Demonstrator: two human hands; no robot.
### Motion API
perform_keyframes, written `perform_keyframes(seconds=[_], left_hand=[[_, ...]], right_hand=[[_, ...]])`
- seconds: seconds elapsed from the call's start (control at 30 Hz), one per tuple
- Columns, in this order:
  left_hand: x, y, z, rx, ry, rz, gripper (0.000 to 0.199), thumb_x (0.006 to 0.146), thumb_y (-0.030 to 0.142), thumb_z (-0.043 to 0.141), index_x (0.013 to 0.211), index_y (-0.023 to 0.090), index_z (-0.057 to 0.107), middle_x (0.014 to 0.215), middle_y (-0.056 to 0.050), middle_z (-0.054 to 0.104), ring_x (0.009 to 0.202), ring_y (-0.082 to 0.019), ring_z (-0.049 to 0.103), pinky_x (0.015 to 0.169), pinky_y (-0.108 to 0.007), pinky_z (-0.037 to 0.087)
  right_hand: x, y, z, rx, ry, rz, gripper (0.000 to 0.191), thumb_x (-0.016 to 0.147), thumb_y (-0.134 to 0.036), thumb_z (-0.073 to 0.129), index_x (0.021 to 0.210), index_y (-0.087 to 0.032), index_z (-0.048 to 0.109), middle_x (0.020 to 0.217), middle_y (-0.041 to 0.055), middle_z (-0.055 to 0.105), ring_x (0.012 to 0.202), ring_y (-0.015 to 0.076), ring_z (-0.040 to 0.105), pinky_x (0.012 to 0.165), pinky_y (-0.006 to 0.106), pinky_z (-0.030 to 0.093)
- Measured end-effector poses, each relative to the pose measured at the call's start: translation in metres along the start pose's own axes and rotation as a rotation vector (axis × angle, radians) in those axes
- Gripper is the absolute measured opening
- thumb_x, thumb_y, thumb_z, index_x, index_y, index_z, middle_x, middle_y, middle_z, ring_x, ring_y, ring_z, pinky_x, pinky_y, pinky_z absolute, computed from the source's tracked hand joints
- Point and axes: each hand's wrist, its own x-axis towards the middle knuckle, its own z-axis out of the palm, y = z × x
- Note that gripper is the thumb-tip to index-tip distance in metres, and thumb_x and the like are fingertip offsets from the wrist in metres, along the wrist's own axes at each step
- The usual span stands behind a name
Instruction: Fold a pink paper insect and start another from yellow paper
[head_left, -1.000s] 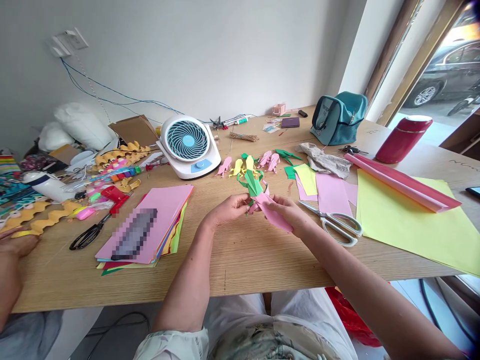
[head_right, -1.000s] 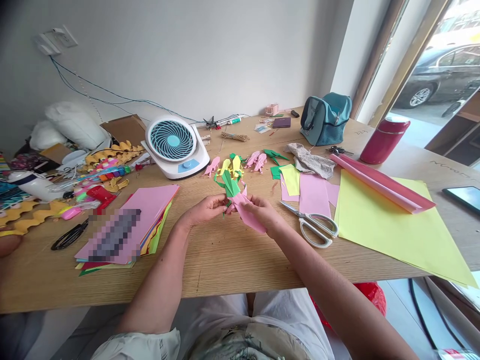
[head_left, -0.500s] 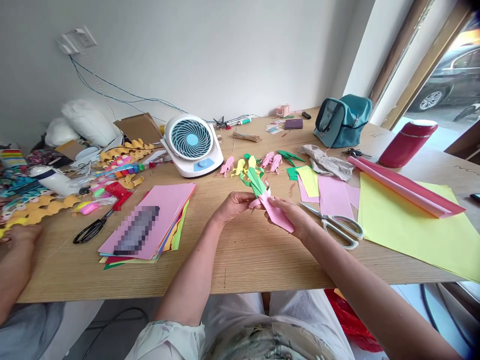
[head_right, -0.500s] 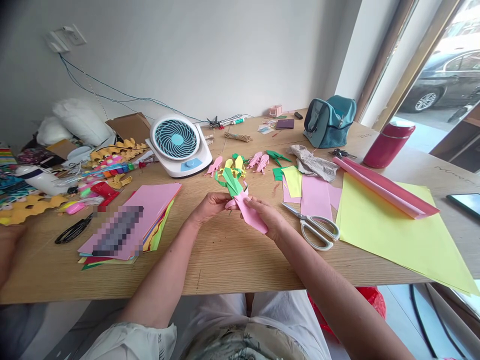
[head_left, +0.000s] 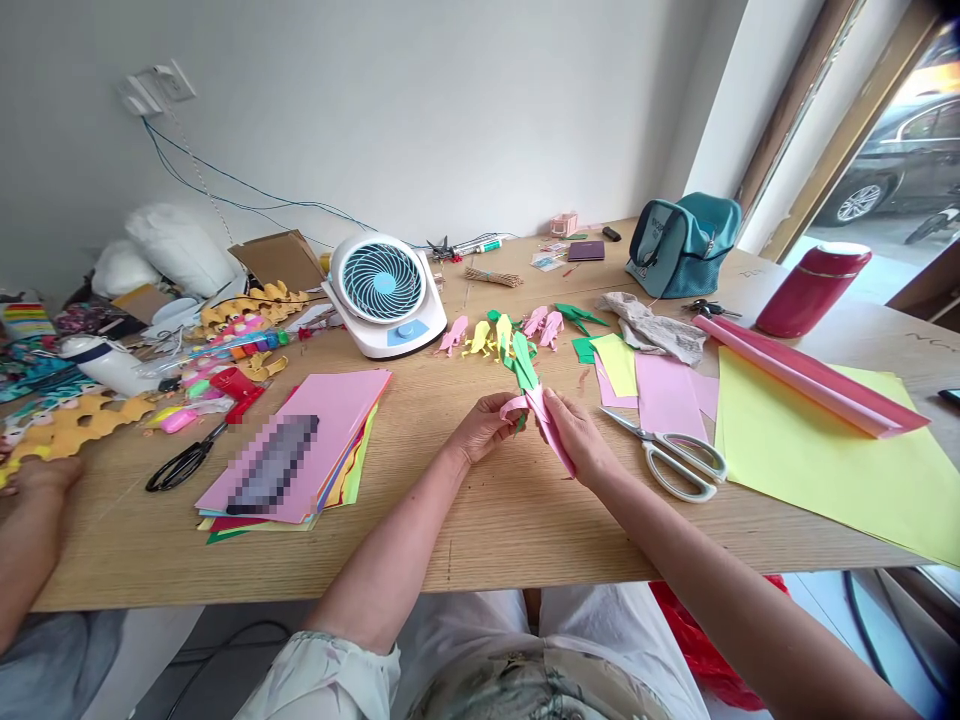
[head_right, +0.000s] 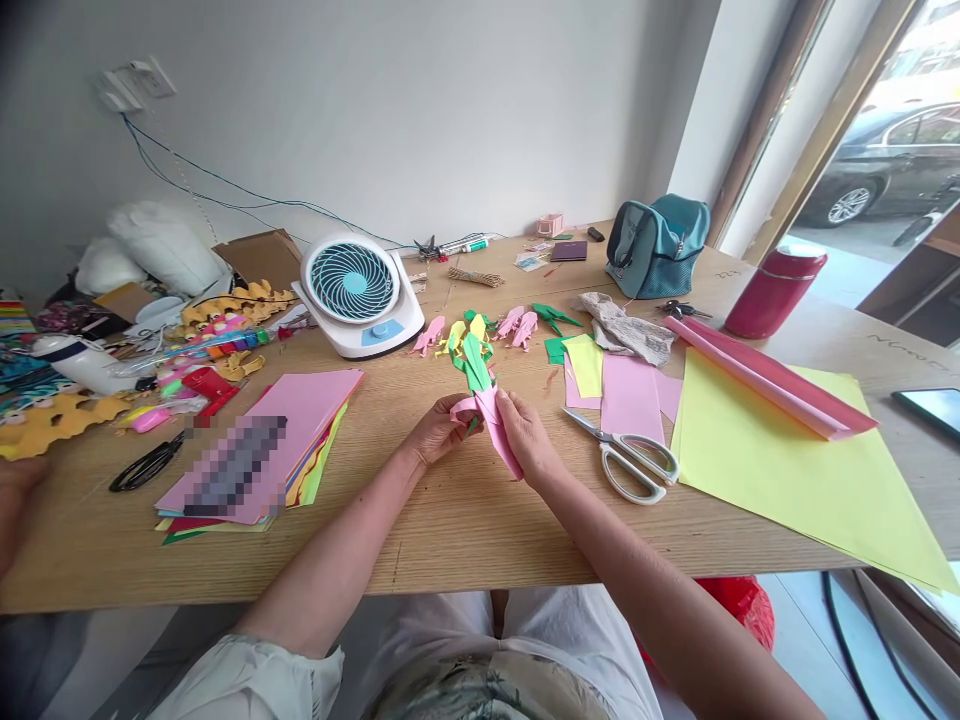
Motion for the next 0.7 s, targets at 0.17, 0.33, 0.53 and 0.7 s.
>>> perform_keyframes(seconds=[0.17, 0.33, 0.53, 0.7], left_hand=[[-0.002, -0.003, 0.0, -0.029, -0.039, -0.114, 0.049, 0.046, 0.043, 0.092, 0.068, 0.013, 0.061, 0.069, 0.0, 0.058, 0.063, -0.009, 0.054, 0.062, -0.025, 0.046], [-0.002, 0.0, -0.001, 0.083, -0.086, -0.184, 0.041, 0.055, 0.038, 0.09, 0.075, 0.011, 0.067, 0.066, 0.001, 0.058, 0.059, -0.007, 0.051, 0.059, -0.022, 0.04], [-0.013, 0.038, -0.028, 0.241, 0.142, -0.014, 0.032, 0.068, 0.034, 0.082, 0.093, 0.017, 0.073, 0.087, -0.002, 0.068, 0.074, -0.011, 0.057, 0.065, -0.022, 0.04], [-0.019, 0.052, -0.017, -0.119, -0.07, 0.088, 0.046, 0.069, 0.037, 0.082, 0.109, 0.018, 0.069, 0.107, -0.008, 0.069, 0.097, -0.018, 0.063, 0.083, -0.027, 0.047]], right_hand=[[0.005, 0.005, 0.002, 0.001, 0.071, -0.049, 0.046, 0.078, -0.066, 0.058, 0.069, -0.021, 0.05, 0.063, -0.0025, 0.05, 0.058, 0.0123, 0.039, 0.056, 0.027, 0.033], [0.007, 0.009, 0.003, -0.069, 0.156, -0.171, 0.041, 0.084, -0.058, 0.054, 0.067, -0.022, 0.048, 0.063, -0.0023, 0.048, 0.059, 0.013, 0.04, 0.056, 0.027, 0.033], [0.01, 0.018, -0.001, -0.225, 0.226, -0.274, 0.034, 0.091, -0.049, 0.048, 0.071, -0.021, 0.048, 0.064, -0.0031, 0.049, 0.059, 0.0131, 0.044, 0.058, 0.027, 0.034], [0.007, 0.02, -0.003, -0.484, 0.257, -0.369, 0.027, 0.093, -0.041, 0.047, 0.075, -0.021, 0.05, 0.067, -0.0014, 0.055, 0.062, 0.0143, 0.048, 0.059, 0.027, 0.034]])
